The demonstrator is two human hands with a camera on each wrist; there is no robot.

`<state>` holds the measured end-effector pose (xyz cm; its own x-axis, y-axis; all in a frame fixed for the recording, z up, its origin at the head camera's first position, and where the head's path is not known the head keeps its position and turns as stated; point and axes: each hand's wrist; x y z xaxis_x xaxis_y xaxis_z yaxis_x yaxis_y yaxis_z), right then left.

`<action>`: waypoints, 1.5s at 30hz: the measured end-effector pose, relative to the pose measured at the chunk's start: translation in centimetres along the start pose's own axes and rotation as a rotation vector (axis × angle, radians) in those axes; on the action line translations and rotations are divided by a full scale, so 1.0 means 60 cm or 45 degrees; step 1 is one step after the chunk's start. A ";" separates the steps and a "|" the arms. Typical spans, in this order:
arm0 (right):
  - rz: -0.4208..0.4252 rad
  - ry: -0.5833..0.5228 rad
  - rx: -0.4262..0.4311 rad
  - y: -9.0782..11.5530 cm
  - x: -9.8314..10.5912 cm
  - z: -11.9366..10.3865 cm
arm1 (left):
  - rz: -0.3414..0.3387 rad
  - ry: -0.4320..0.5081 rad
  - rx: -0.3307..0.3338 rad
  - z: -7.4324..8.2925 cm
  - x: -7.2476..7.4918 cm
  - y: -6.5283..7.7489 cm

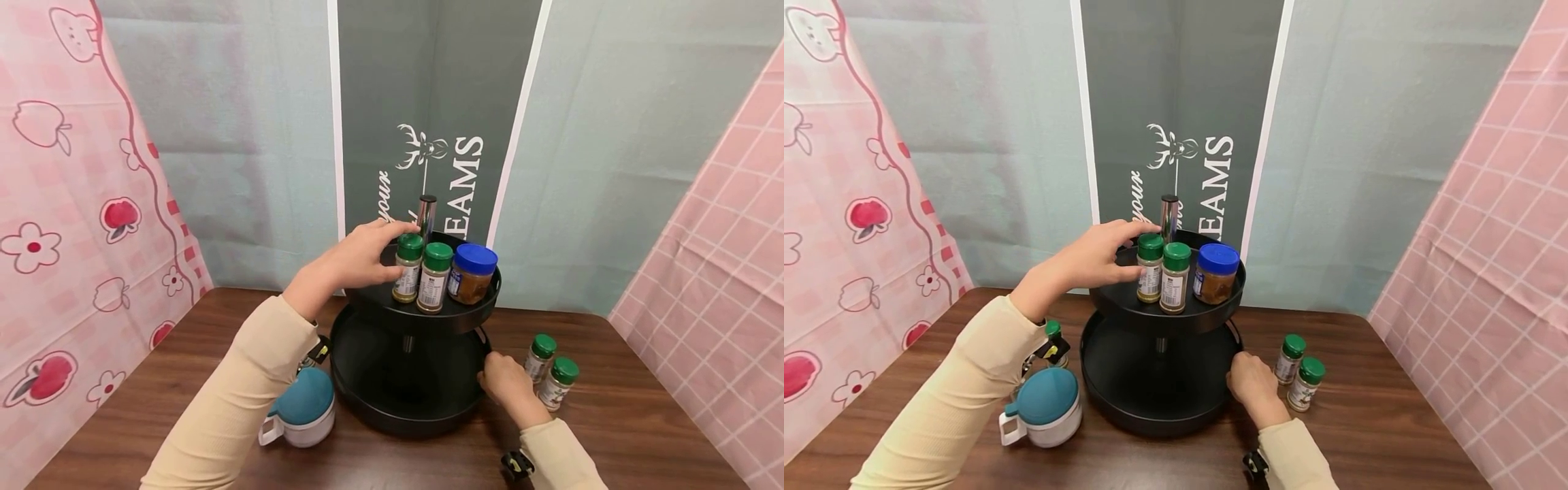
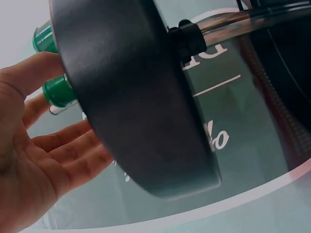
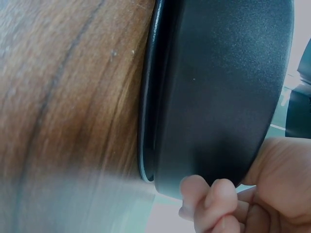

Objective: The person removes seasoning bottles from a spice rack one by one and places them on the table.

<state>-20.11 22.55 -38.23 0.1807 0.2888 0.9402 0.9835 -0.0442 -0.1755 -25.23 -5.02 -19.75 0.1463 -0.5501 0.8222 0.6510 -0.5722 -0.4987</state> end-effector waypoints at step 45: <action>0.006 -0.014 0.002 -0.002 -0.002 0.005 | 0.322 0.123 -0.010 0.038 -0.003 -0.010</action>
<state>-20.26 22.82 -38.41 0.1854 0.2994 0.9359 0.9826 -0.0443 -0.1805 -23.95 -3.16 -18.98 0.2317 -0.7312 0.6416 0.5969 -0.4139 -0.6873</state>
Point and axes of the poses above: each hand's wrist, its own y-axis away from the middle knuckle, its own x-axis out of the back of the hand, z = x × y, and after that the axes turned 9 degrees about z, right-handed
